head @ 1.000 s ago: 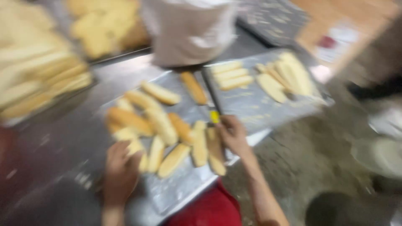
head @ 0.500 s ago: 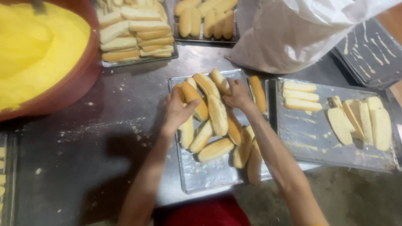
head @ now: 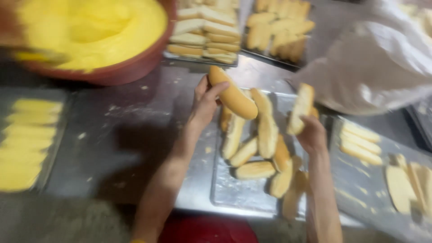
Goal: Slicing bread rolls and applying butter or margarine inside them on a prep table.
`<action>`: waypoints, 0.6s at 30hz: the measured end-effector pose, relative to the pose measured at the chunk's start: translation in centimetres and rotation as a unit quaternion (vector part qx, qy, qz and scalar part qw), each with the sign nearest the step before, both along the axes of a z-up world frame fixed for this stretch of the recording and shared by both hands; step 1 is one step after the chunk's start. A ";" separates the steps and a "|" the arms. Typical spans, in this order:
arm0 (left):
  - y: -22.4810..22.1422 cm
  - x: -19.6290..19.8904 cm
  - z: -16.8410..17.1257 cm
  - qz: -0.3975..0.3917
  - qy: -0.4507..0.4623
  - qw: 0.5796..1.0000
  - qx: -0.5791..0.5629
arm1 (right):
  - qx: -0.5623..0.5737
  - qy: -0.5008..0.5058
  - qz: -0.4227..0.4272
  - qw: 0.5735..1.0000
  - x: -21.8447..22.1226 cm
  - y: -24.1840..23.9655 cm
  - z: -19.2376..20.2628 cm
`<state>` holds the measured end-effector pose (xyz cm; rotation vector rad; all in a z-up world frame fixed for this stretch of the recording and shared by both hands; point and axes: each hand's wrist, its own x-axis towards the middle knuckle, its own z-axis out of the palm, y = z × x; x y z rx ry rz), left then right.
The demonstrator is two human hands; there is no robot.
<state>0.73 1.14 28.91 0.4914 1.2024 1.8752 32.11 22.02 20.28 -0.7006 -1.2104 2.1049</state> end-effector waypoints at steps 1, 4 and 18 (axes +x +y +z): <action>-1.4 -2.3 -2.5 -0.002 -0.060 0.993 0.105 | 0.002 0.085 0.062 0.994 -0.1 -1.9 1.6; -8.8 -5.7 -4.9 -0.008 -0.213 0.966 0.147 | 0.008 0.122 0.131 0.984 -3.4 -7.5 6.5; -30.6 -10.8 -6.9 0.123 -0.082 0.964 -0.222 | 0.419 -0.286 0.354 0.786 -27.8 -24.3 7.0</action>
